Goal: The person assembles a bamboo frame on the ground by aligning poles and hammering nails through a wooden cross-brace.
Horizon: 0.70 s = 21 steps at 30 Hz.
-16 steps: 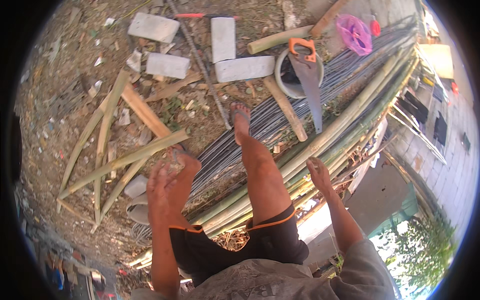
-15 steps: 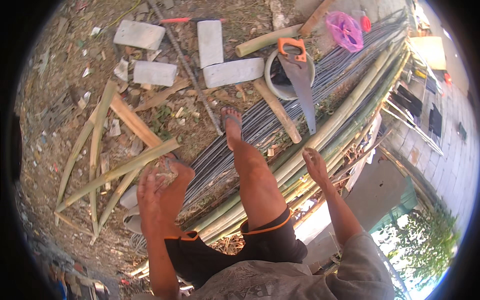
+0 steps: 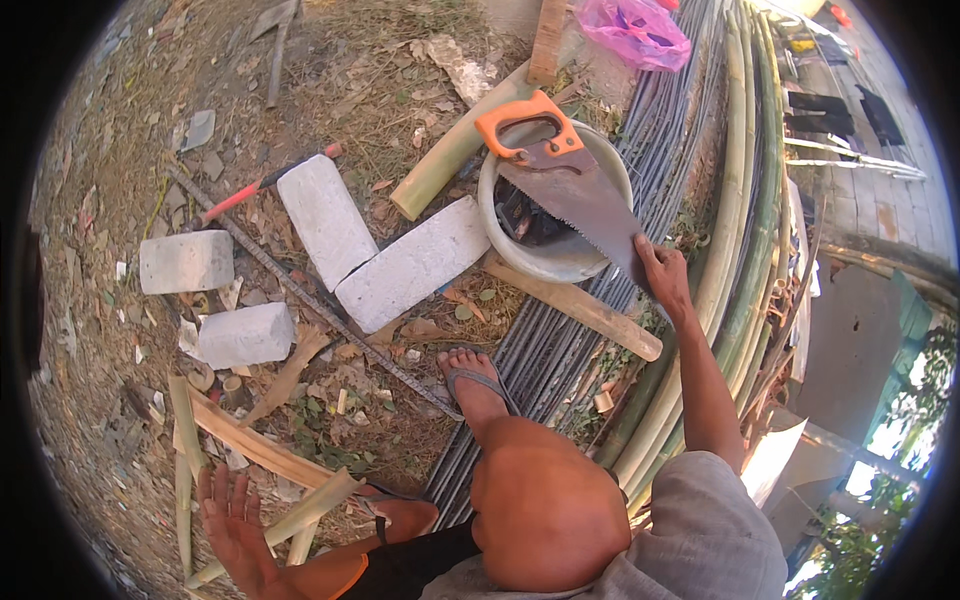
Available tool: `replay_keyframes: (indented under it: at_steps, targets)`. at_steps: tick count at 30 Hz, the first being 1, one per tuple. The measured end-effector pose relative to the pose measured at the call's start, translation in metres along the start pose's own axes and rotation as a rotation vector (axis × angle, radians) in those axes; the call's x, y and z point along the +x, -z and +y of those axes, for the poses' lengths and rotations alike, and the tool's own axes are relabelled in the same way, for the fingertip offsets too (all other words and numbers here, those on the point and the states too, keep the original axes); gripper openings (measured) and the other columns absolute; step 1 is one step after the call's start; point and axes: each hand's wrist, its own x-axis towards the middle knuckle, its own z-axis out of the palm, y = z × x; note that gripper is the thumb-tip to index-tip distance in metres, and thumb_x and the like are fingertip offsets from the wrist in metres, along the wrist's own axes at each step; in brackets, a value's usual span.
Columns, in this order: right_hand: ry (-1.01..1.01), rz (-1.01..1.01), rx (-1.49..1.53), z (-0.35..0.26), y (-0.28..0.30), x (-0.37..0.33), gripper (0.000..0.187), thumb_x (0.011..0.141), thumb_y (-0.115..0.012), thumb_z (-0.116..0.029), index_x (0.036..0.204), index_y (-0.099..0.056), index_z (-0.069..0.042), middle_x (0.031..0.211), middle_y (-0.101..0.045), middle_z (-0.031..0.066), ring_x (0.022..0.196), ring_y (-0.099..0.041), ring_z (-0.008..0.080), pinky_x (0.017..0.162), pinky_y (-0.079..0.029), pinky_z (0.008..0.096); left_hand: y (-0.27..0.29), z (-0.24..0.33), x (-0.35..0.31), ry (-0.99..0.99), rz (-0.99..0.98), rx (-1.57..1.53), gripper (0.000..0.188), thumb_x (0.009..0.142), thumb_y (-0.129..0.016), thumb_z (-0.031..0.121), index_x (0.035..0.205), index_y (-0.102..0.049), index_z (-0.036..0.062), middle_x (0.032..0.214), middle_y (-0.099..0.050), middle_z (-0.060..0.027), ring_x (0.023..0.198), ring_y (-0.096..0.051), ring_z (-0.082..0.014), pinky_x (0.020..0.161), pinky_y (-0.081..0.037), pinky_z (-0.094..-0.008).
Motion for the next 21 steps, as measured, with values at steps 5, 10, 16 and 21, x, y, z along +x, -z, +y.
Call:
replay_keyframes:
  at_steps: [5, 10, 16, 21]
  targets:
    - [-0.006, 0.098, 0.215, -0.015, 0.027, -0.004, 0.066, 0.1, -0.07, -0.058, 0.096, -0.079, 0.008, 0.074, -0.063, 0.0001, 0.069, -0.052, 0.0086, 0.063, -0.04, 0.0299, -0.002, -0.015, 0.004, -0.233, -0.027, 0.197, 0.092, 0.103, -0.071, 0.045, 0.164, -0.025, -0.0061, 0.163, -0.039, -0.0343, 0.142, -0.05, -0.0526, 0.117, -0.044, -0.0611]
    - [-0.115, 0.189, 0.472, 0.021, 0.057, 0.036, 0.075, 0.097, -0.07, -0.062, 0.091, -0.076, 0.013, 0.079, -0.065, 0.0035, 0.071, -0.052, 0.0104, 0.064, -0.039, 0.0305, 0.001, -0.025, 0.0, -0.324, -0.071, 0.275, 0.081, 0.106, -0.069, 0.041, 0.163, -0.032, -0.0029, 0.158, -0.047, -0.0301, 0.135, -0.058, -0.0475, 0.111, -0.051, -0.0562]
    - [-0.24, 0.422, 0.205, 0.073, 0.041, 0.145, 0.093, 0.092, -0.063, -0.077, 0.092, -0.074, 0.015, 0.088, -0.073, 0.0227, 0.081, -0.067, 0.0317, 0.08, -0.049, 0.043, -0.031, -0.024, 0.006, -0.252, 0.075, 0.517, 0.061, 0.11, -0.059, 0.039, 0.16, -0.047, 0.0065, 0.153, -0.056, -0.0154, 0.128, -0.062, -0.0231, 0.103, -0.051, -0.0368]
    - [-0.101, 0.612, -0.221, 0.088, 0.002, 0.167, 0.075, 0.098, -0.06, -0.069, 0.108, -0.079, 0.003, 0.115, -0.073, 0.0336, 0.108, -0.072, 0.0474, 0.098, -0.053, 0.0514, -0.034, -0.03, 0.018, -0.237, 0.042, 0.588, 0.06, 0.108, -0.061, 0.037, 0.159, -0.049, 0.0072, 0.149, -0.06, -0.0141, 0.126, -0.062, -0.0229, 0.104, -0.05, -0.0375]
